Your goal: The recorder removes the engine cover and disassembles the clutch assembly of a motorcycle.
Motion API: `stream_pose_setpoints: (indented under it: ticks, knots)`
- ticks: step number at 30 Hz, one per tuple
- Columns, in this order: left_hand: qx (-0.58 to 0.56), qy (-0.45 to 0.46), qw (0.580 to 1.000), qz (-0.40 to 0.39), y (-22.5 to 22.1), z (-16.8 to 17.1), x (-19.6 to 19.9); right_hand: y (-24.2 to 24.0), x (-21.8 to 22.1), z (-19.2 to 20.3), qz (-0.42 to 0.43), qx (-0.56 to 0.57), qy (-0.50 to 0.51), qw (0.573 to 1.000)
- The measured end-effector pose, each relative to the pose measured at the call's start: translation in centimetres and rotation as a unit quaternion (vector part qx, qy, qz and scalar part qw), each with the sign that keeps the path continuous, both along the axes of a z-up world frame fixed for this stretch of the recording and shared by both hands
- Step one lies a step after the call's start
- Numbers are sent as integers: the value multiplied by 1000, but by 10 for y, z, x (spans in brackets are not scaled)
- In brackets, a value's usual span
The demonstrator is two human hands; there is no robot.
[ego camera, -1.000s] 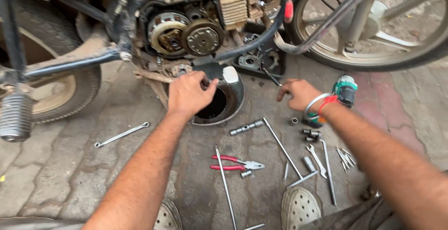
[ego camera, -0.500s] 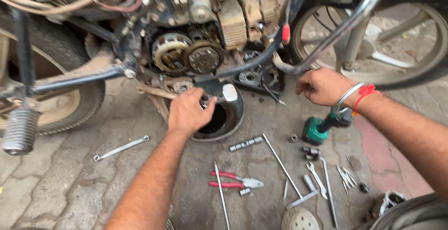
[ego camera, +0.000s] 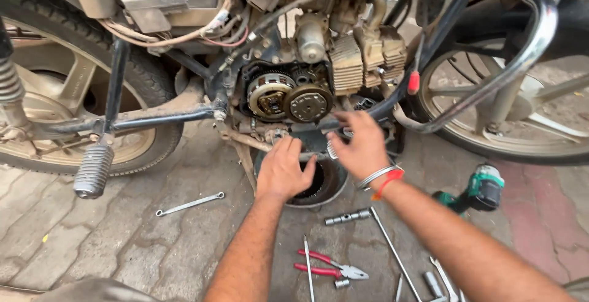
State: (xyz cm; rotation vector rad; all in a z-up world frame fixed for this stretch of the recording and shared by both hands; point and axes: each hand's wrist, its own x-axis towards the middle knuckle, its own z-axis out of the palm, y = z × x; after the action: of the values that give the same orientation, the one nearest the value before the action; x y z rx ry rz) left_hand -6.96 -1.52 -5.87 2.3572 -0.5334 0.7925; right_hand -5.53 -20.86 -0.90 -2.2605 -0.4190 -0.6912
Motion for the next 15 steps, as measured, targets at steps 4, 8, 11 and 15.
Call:
stream_pose_setpoints:
  ticks: [4,8,11,15]
  knots:
    - [10,13,1000,-9,0,3,6,43,10,-5,11,-11,-89,996]
    - [10,14,1000,-18,2,1,10,63,19,-10,-2,18,-112,994]
    - [16,22,999,-23,2,-2,15,74,20,-10,-45,36,-105,993]
    - [36,41,998,-24,2,-7,17,80,21,-13,-86,21,-139,986]
